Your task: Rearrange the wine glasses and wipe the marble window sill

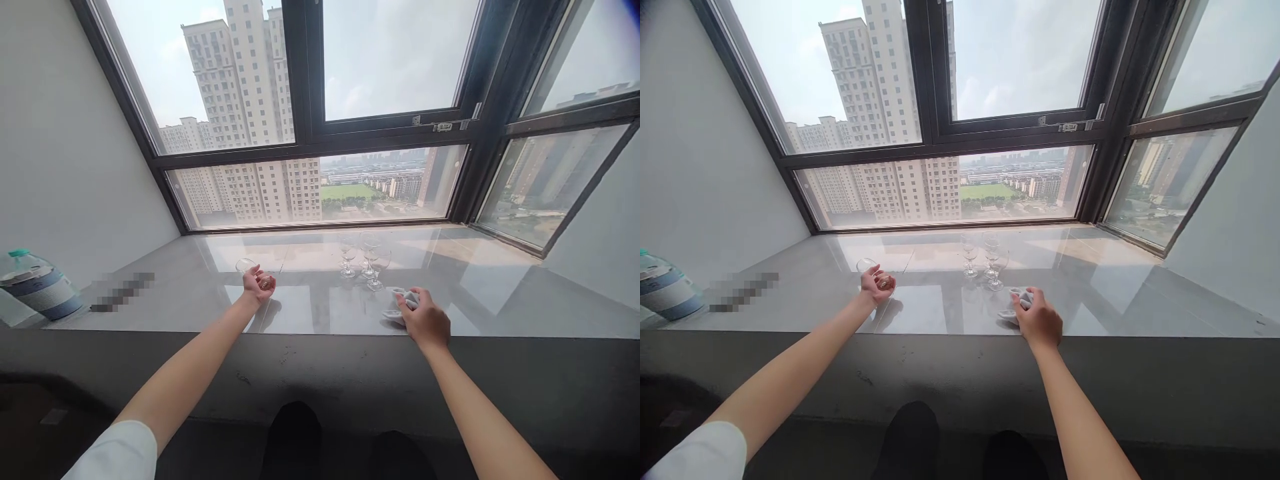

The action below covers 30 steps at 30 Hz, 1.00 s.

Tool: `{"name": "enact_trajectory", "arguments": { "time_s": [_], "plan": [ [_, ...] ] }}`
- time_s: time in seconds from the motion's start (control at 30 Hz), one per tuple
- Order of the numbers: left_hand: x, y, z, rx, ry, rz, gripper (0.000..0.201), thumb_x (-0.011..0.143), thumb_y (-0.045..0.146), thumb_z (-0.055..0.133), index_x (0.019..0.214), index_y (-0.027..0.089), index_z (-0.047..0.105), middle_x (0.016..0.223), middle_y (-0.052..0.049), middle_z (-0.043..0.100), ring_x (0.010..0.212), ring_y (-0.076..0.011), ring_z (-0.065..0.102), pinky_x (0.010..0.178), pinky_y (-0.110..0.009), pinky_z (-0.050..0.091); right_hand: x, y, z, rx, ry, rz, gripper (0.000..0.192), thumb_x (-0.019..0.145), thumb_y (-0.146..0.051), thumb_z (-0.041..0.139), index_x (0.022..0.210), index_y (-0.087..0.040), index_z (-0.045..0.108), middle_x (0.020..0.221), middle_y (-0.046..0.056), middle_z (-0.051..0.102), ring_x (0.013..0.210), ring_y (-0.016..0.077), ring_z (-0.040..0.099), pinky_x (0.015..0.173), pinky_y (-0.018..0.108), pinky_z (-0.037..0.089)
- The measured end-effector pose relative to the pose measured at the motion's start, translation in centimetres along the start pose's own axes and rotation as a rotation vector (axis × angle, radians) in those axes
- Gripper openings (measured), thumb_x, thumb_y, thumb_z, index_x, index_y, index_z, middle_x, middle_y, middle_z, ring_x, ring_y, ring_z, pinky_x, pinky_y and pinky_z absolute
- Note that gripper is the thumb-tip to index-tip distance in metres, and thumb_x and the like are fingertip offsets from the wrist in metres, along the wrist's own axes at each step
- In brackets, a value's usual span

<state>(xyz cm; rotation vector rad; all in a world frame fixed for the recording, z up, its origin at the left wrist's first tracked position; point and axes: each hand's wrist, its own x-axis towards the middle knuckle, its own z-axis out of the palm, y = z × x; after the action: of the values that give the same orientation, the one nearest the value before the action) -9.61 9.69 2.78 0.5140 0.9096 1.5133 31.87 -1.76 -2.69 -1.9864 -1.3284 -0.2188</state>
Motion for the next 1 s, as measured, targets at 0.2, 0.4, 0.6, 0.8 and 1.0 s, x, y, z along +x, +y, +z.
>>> {"name": "enact_trajectory", "arguments": {
  "time_s": [0.2, 0.4, 0.6, 0.8, 1.0],
  "plan": [
    [1.8, -0.5, -1.0, 0.828, 0.132, 0.343, 0.025, 0.069, 0.031, 0.059, 0.056, 0.023, 0.039, 0.044, 0.009, 0.028, 0.039, -0.0075, 0.029, 0.053, -0.026, 0.042, 0.0, 0.0, 0.0, -0.004, 0.005, 0.011, 0.047, 0.088, -0.060, 0.049, 0.115, -0.024, 0.059, 0.097, 0.007, 0.070, 0.080, 0.0229, 0.062, 0.061, 0.028, 0.033],
    [4.6, 2.8, -2.7, 1.077, 0.272, 0.420, 0.019, 0.063, 0.023, 0.060, 0.050, 0.022, 0.045, 0.046, 0.001, 0.044, 0.059, -0.0190, 0.053, 0.057, -0.028, 0.035, 0.0, -0.2, -0.3, -0.013, -0.020, 0.011, 0.046, 0.090, -0.060, 0.046, 0.115, -0.024, 0.059, 0.094, 0.007, 0.070, 0.078, 0.0226, 0.062, 0.058, 0.027, 0.030],
    [8.0, 3.6, -4.2, 1.343, 0.411, 0.502, 0.019, 0.069, 0.029, 0.062, 0.085, 0.019, 0.064, 0.082, -0.007, 0.069, 0.082, -0.0239, 0.063, 0.067, -0.029, 0.042, -0.1, -0.5, -0.6, -0.024, -0.032, 0.015, 0.042, 0.091, -0.057, 0.045, 0.113, -0.024, 0.059, 0.089, 0.006, 0.069, 0.074, 0.0218, 0.061, 0.056, 0.026, 0.027],
    [11.0, 3.0, -4.6, 1.079, 0.375, 0.480, 0.029, 0.068, 0.022, 0.062, 0.096, 0.017, 0.065, 0.088, -0.005, 0.070, 0.074, -0.0166, 0.064, 0.063, -0.024, 0.047, 0.0, -0.6, -0.5, -0.031, -0.031, 0.024, 0.039, 0.091, -0.054, 0.047, 0.113, -0.023, 0.059, 0.090, 0.006, 0.068, 0.075, 0.0203, 0.060, 0.058, 0.026, 0.026],
    [12.3, 3.0, -3.6, 0.912, 0.331, 0.454, 0.024, 0.062, 0.018, 0.064, 0.085, 0.012, 0.069, 0.075, -0.005, 0.069, 0.062, -0.0133, 0.061, 0.058, -0.023, 0.048, -0.1, -0.8, -0.6, -0.029, -0.033, 0.022, 0.036, 0.092, -0.052, 0.048, 0.112, -0.024, 0.059, 0.090, 0.005, 0.068, 0.076, 0.0197, 0.060, 0.059, 0.026, 0.028]
  ]
}}
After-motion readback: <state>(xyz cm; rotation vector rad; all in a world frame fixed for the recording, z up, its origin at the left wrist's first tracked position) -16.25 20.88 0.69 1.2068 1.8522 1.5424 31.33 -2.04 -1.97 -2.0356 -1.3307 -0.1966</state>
